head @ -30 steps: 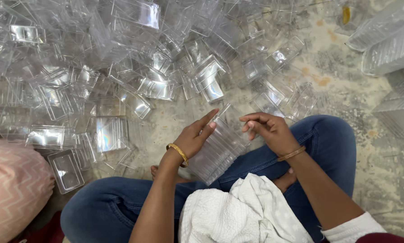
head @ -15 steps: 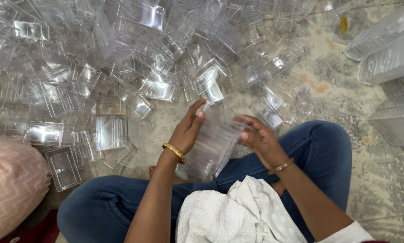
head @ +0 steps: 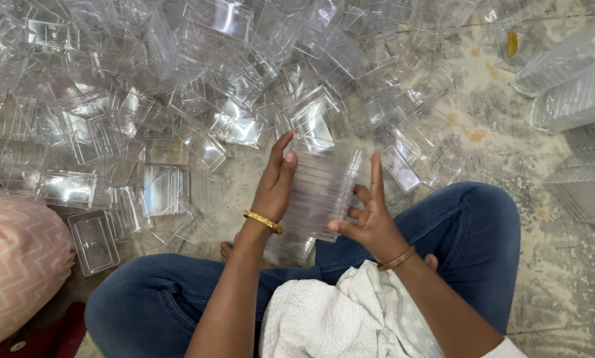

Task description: The person sits on the floor and repeatedly picks up clear plastic containers from a large pile, aligns them, and stacks them into neat piles. The person occasionally inspects individual containers and places them into the growing stacks.

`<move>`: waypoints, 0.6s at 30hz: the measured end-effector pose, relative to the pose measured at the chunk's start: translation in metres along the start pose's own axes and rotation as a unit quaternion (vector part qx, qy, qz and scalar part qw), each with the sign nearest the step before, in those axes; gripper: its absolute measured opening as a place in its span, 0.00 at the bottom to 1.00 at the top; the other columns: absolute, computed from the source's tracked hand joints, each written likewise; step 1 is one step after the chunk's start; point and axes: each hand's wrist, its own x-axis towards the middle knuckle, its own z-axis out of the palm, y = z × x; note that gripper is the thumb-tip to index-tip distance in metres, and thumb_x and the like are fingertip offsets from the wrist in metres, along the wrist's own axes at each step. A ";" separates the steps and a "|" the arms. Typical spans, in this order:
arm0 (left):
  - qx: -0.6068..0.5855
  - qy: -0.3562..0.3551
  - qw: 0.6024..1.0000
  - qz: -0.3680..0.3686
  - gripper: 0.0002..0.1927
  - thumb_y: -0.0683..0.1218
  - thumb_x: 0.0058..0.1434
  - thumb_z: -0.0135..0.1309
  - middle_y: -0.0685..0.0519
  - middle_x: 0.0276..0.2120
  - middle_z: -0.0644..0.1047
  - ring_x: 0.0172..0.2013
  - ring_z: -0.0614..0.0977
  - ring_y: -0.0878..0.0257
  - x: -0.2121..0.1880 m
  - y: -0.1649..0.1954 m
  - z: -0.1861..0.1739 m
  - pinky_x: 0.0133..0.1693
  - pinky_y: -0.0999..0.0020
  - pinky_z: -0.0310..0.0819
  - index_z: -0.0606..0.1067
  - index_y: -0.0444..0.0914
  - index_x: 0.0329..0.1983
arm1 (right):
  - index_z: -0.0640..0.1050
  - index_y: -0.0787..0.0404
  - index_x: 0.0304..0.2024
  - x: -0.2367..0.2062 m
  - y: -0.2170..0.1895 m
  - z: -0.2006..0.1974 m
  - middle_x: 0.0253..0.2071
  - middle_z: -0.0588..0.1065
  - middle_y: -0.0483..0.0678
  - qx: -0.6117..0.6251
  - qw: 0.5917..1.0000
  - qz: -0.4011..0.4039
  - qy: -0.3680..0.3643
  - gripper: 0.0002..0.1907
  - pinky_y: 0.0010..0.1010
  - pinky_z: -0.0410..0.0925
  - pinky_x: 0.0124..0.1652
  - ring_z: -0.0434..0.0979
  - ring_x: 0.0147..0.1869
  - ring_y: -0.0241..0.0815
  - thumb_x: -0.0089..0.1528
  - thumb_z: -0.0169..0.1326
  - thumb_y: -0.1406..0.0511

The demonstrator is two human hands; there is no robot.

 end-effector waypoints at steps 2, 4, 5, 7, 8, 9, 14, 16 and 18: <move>-0.011 -0.021 0.999 0.036 0.33 0.64 0.72 0.38 0.45 0.75 0.59 0.73 0.62 0.47 0.000 0.000 0.002 0.69 0.54 0.56 0.59 0.45 0.75 | 0.25 0.38 0.74 0.001 -0.002 -0.006 0.71 0.59 0.65 -0.012 0.999 -0.035 -0.014 0.75 0.47 0.73 0.58 0.69 0.70 0.55 0.49 0.71 0.65; -0.012 -0.038 0.999 0.013 0.32 0.64 0.72 0.38 0.45 0.75 0.59 0.72 0.63 0.48 0.000 0.001 0.004 0.68 0.54 0.57 0.58 0.47 0.75 | 0.29 0.41 0.77 0.002 -0.003 -0.011 0.74 0.56 0.65 -0.025 0.995 -0.089 -0.036 0.73 0.47 0.71 0.61 0.64 0.74 0.54 0.50 0.72 0.68; -0.013 -0.046 0.999 0.001 0.32 0.63 0.72 0.37 0.45 0.75 0.60 0.71 0.63 0.48 0.000 0.002 0.005 0.67 0.55 0.58 0.58 0.48 0.75 | 0.31 0.41 0.77 0.002 -0.005 -0.013 0.72 0.59 0.65 -0.040 0.997 -0.060 -0.015 0.73 0.46 0.73 0.60 0.68 0.72 0.54 0.49 0.72 0.67; 0.089 -0.032 0.995 -0.014 0.34 0.63 0.70 0.39 0.44 0.71 0.62 0.68 0.69 0.49 -0.001 0.003 0.007 0.66 0.55 0.64 0.57 0.51 0.77 | 0.36 0.41 0.77 0.003 -0.008 -0.014 0.68 0.66 0.66 -0.069 0.997 -0.004 0.024 0.72 0.44 0.77 0.57 0.74 0.67 0.54 0.46 0.72 0.66; 0.140 -0.026 0.990 -0.022 0.34 0.63 0.69 0.40 0.43 0.69 0.63 0.66 0.72 0.49 -0.001 0.004 0.008 0.65 0.55 0.68 0.56 0.52 0.77 | 0.36 0.40 0.77 0.004 -0.010 -0.013 0.68 0.64 0.65 -0.096 0.994 0.006 0.059 0.72 0.44 0.78 0.55 0.74 0.66 0.54 0.45 0.72 0.66; 0.120 -0.021 0.992 -0.030 0.36 0.64 0.67 0.41 0.42 0.69 0.62 0.66 0.72 0.49 -0.001 0.004 0.010 0.62 0.55 0.70 0.56 0.52 0.77 | 0.37 0.40 0.76 0.005 -0.011 -0.011 0.68 0.62 0.63 -0.123 0.988 0.017 0.095 0.71 0.44 0.79 0.53 0.74 0.65 0.54 0.45 0.71 0.67; 0.006 -0.091 0.996 0.012 0.42 0.64 0.65 0.50 0.41 0.75 0.52 0.72 0.59 0.44 -0.006 0.004 0.017 0.65 0.48 0.60 0.51 0.49 0.78 | 0.37 0.47 0.77 0.007 -0.022 0.007 0.70 0.58 0.59 -0.271 0.946 -0.132 0.117 0.66 0.42 0.75 0.53 0.72 0.67 0.54 0.51 0.70 0.68; 0.070 -0.087 0.988 0.111 0.46 0.61 0.67 0.54 0.36 0.76 0.49 0.73 0.51 0.38 -0.008 0.004 0.020 0.66 0.45 0.51 0.46 0.43 0.79 | 0.37 0.51 0.77 0.004 -0.024 0.017 0.62 0.64 0.57 -0.431 0.881 -0.154 0.123 0.67 0.42 0.72 0.56 0.70 0.62 0.56 0.52 0.73 0.66; 0.042 -0.074 0.991 0.107 0.49 0.63 0.64 0.55 0.37 0.73 0.53 0.72 0.54 0.40 -0.009 0.004 0.020 0.66 0.46 0.53 0.47 0.42 0.79 | 0.39 0.51 0.77 -0.005 -0.025 0.025 0.67 0.61 0.57 -0.356 0.919 -0.161 0.060 0.60 0.40 0.75 0.56 0.71 0.66 0.54 0.56 0.67 0.69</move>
